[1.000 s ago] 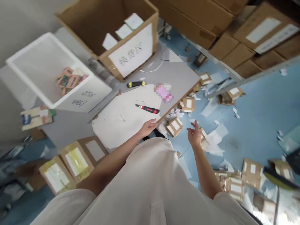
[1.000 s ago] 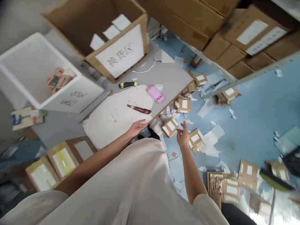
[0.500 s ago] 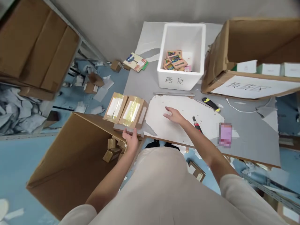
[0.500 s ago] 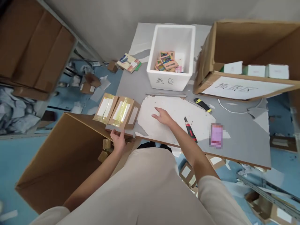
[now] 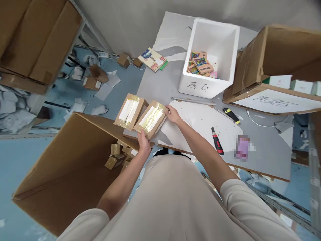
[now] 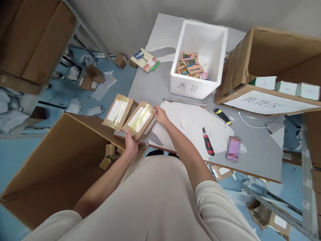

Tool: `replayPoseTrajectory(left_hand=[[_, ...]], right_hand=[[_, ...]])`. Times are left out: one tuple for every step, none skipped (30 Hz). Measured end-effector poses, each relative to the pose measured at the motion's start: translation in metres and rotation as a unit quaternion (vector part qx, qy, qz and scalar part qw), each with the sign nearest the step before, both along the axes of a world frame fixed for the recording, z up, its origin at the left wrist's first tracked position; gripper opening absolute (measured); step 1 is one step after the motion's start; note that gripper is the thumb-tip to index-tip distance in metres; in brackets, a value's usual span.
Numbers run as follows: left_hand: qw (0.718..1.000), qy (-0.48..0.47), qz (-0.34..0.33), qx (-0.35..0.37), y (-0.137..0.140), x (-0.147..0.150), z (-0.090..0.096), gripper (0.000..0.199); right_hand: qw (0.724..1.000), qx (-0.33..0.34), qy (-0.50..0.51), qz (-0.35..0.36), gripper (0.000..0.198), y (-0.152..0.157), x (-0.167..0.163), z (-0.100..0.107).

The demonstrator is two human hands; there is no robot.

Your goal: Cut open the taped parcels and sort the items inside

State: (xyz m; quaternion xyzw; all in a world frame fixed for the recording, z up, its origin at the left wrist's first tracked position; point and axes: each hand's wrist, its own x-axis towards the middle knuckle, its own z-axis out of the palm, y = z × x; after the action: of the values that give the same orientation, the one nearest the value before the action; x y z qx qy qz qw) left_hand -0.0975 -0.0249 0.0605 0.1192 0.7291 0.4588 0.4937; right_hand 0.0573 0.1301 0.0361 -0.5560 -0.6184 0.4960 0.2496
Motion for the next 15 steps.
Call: replayPoseTrajectory(left_hand=[[1.0, 0.006, -0.003, 0.01, -0.001, 0.001, 0.004, 0.058], [0.999, 0.018, -0.015, 0.026, -0.001, 0.003, 0.008, 0.058], [0.998, 0.034, -0.034, 0.048, -0.001, 0.005, 0.012, 0.058], [0.995, 0.049, -0.058, 0.072, 0.0, 0.009, 0.016, 0.059], [0.99, 0.061, -0.088, 0.095, 0.002, 0.015, 0.019, 0.059], [0.984, 0.068, -0.121, 0.114, 0.004, 0.021, 0.022, 0.06], [0.977, 0.07, -0.157, 0.126, 0.006, 0.029, 0.024, 0.061], [0.97, 0.066, -0.193, 0.133, 0.009, 0.039, 0.025, 0.062], [0.963, 0.058, -0.227, 0.134, 0.012, 0.049, 0.024, 0.063], [0.955, 0.047, -0.261, 0.133, 0.015, 0.06, 0.022, 0.063], [0.945, 0.035, -0.296, 0.132, 0.018, 0.07, 0.019, 0.064], [0.934, 0.022, -0.33, 0.135, 0.021, 0.081, 0.015, 0.063], [0.921, 0.01, -0.364, 0.138, 0.023, 0.091, 0.01, 0.062], [0.908, -0.001, -0.395, 0.141, 0.026, 0.099, 0.005, 0.061], [0.898, -0.01, -0.417, 0.142, 0.028, 0.106, 0.0, 0.059]], right_hand=[[1.0, 0.008, 0.003, -0.014, 0.038, -0.011, 0.011, 0.006], [0.999, 0.018, 0.012, -0.033, 0.039, -0.024, 0.023, 0.013], [0.998, 0.029, 0.023, -0.059, 0.04, -0.039, 0.036, 0.019], [0.995, 0.038, 0.035, -0.09, 0.041, -0.056, 0.051, 0.026], [0.99, 0.046, 0.046, -0.125, 0.043, -0.075, 0.066, 0.032], [0.984, 0.05, 0.052, -0.162, 0.044, -0.095, 0.081, 0.037], [0.977, 0.053, 0.054, -0.2, 0.046, -0.116, 0.095, 0.041], [0.969, 0.054, 0.053, -0.237, 0.047, -0.137, 0.109, 0.044], [0.959, 0.054, 0.046, -0.273, 0.048, -0.158, 0.122, 0.046], [0.949, 0.052, 0.035, -0.309, 0.05, -0.176, 0.134, 0.047], [0.938, 0.047, 0.021, -0.343, 0.051, -0.193, 0.144, 0.047], [0.926, 0.04, 0.006, -0.375, 0.053, -0.207, 0.152, 0.045], [0.916, 0.031, -0.008, -0.4, 0.054, -0.219, 0.159, 0.042], [0.908, 0.021, -0.018, -0.418, 0.055, -0.228, 0.164, 0.038], [0.903, 0.01, -0.024, -0.43, 0.054, -0.234, 0.168, 0.033]])
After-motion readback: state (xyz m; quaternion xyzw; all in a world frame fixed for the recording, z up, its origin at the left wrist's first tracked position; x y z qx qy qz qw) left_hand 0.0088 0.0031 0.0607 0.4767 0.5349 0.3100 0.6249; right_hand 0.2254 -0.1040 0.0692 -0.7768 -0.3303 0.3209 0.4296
